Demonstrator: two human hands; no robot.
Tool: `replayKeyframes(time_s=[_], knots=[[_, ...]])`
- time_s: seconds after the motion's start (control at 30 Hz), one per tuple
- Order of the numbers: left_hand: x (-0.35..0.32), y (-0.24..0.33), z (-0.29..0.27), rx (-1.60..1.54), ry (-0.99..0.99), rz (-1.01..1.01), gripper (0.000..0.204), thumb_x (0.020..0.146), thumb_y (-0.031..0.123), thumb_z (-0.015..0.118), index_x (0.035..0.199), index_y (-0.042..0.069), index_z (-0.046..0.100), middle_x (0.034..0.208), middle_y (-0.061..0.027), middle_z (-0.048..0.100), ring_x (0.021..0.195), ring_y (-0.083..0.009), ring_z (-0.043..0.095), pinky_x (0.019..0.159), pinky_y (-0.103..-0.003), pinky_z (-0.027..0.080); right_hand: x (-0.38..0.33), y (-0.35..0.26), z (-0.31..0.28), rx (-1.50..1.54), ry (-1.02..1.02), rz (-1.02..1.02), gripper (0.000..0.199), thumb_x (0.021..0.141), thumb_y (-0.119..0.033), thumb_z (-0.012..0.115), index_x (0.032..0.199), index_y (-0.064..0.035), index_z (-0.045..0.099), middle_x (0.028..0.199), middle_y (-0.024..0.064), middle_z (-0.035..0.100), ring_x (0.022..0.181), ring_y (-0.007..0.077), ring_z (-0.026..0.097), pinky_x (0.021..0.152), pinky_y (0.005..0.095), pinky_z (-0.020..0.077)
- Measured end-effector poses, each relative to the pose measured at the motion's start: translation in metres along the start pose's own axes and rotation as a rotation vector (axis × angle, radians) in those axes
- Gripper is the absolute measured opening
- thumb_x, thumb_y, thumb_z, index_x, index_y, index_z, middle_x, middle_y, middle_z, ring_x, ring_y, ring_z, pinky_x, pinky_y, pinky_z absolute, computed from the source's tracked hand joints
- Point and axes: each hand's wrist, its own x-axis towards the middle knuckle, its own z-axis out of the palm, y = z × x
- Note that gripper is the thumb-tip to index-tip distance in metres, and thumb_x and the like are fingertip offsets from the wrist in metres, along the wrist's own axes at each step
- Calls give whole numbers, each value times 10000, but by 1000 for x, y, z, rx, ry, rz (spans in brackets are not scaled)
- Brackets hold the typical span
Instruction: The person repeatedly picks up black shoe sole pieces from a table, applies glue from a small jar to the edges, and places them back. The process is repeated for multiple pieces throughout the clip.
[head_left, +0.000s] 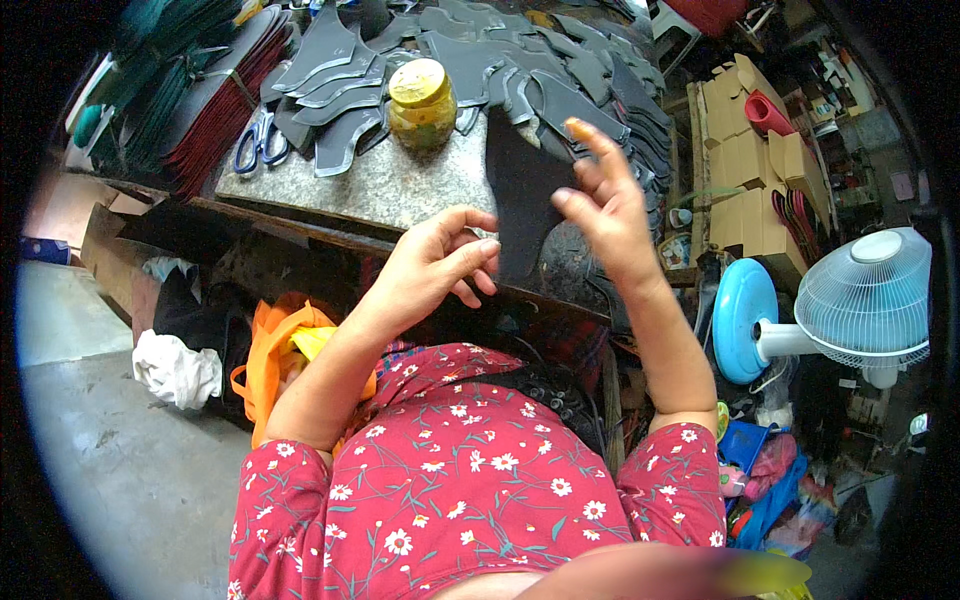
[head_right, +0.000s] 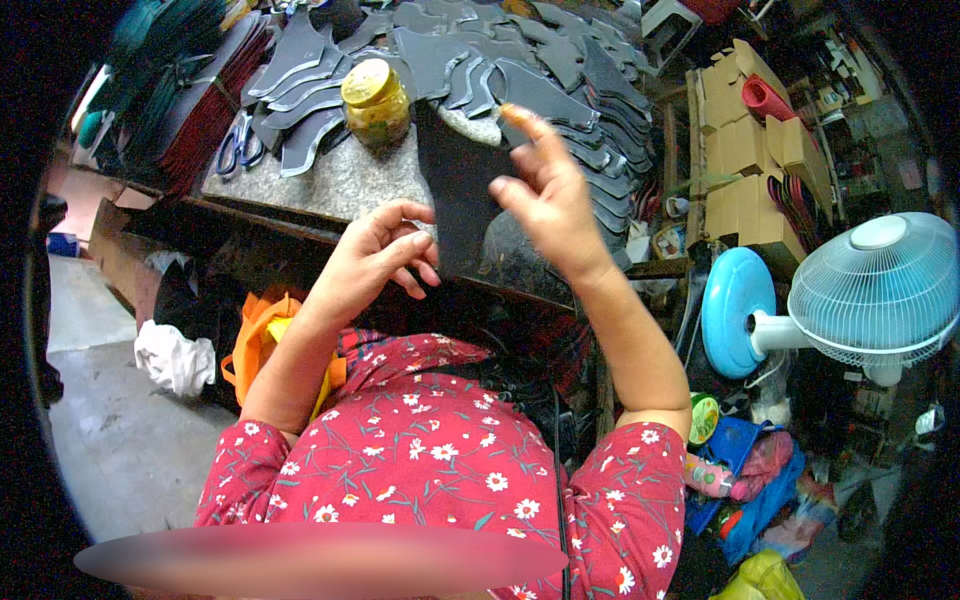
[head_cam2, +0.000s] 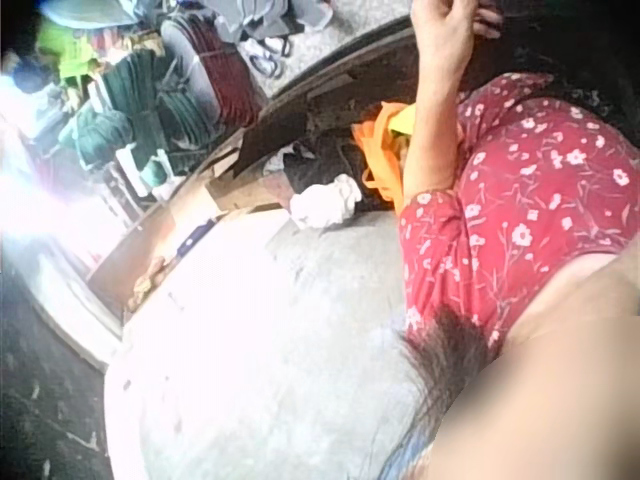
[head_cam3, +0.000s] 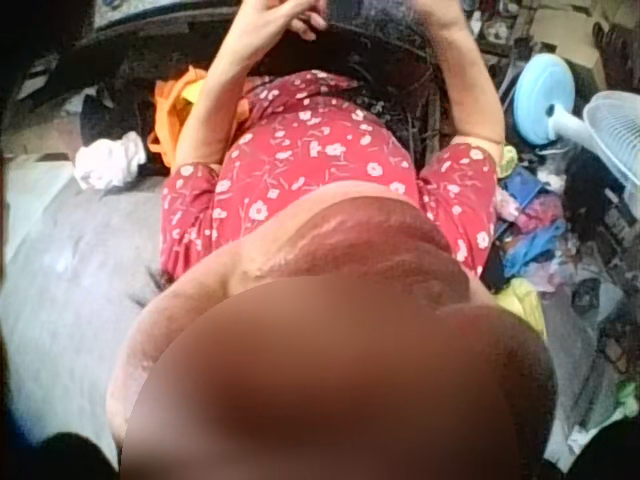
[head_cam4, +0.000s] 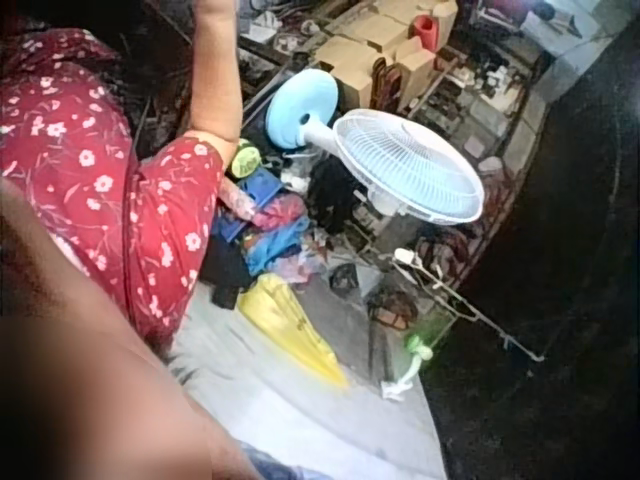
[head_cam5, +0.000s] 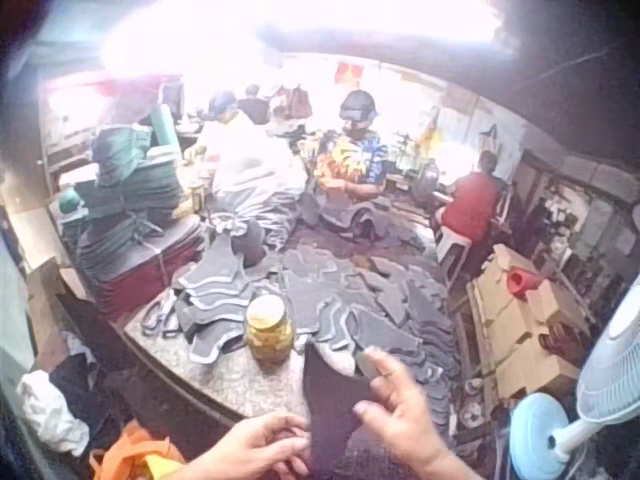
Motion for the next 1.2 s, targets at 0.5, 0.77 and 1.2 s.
replayKeyframes(time_s=[0.5,0.77,1.2], knots=[[-22,3,-11,466,-29,178,255,956,139,645,1191,41,626,876,-26,676,756,-84,622,644,-250,530,100,41,-61,-20,242,108,594,873,23,574,1439,-128,469,972,-23,559,771,38,530,610,194,444],[-34,5,-18,555,-5,235,271,940,165,674,1167,22,633,912,-91,717,834,-143,670,747,-303,537,228,70,-30,-119,96,-25,551,904,-23,606,1433,-126,486,845,-41,576,719,49,508,580,214,422],[-82,9,-31,697,150,246,262,902,83,691,1151,19,642,924,-117,715,873,-183,705,747,-314,551,291,125,16,-1043,139,-435,612,844,-202,744,1416,-216,528,1235,105,677,1083,242,647,926,382,508]])
